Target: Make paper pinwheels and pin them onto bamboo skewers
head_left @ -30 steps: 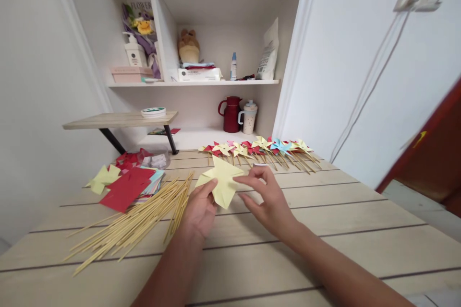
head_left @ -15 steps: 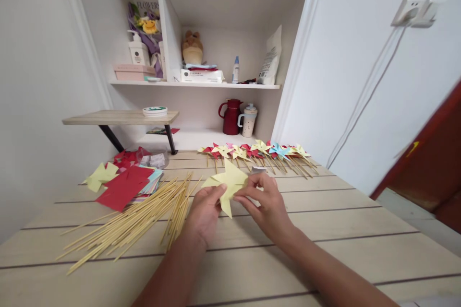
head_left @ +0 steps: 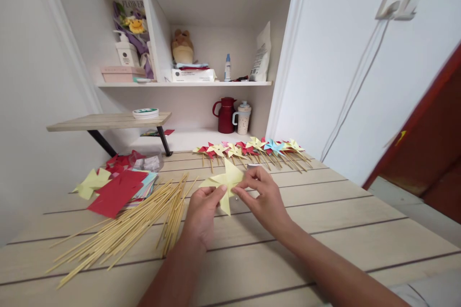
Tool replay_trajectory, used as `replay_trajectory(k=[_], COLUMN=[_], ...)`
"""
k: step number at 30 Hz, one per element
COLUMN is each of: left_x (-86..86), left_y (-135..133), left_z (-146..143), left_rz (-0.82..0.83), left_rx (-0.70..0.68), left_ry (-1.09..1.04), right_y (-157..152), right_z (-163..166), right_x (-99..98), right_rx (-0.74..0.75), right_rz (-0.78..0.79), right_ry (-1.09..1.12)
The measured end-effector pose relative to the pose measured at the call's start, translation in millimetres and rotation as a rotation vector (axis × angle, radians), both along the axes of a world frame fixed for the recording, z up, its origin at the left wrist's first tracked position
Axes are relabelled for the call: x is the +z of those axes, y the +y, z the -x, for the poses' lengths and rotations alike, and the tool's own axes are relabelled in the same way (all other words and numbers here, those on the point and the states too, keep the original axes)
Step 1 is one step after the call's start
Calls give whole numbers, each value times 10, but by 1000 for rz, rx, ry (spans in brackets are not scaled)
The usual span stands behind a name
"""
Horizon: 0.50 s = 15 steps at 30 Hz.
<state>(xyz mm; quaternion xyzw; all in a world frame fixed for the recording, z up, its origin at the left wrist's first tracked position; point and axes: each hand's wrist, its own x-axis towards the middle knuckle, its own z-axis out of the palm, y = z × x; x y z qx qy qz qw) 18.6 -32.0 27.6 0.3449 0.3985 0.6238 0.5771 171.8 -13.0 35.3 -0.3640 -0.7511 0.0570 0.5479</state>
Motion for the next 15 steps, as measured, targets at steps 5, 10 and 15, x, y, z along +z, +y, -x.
replay_trajectory(k=[5,10,15], left_x=[-25,-26,-55], left_y=[10,13,32], left_z=[3,3,11], left_rz=[-7,-26,-44], left_rx=[-2,-2,10], left_ry=[29,64,102], right_y=[2,9,17], right_z=[-9,-12,-15], right_x=[21,21,13], right_rx=[2,-5,-19], right_rz=[9,6,-4], right_ry=[-5,-18,-33])
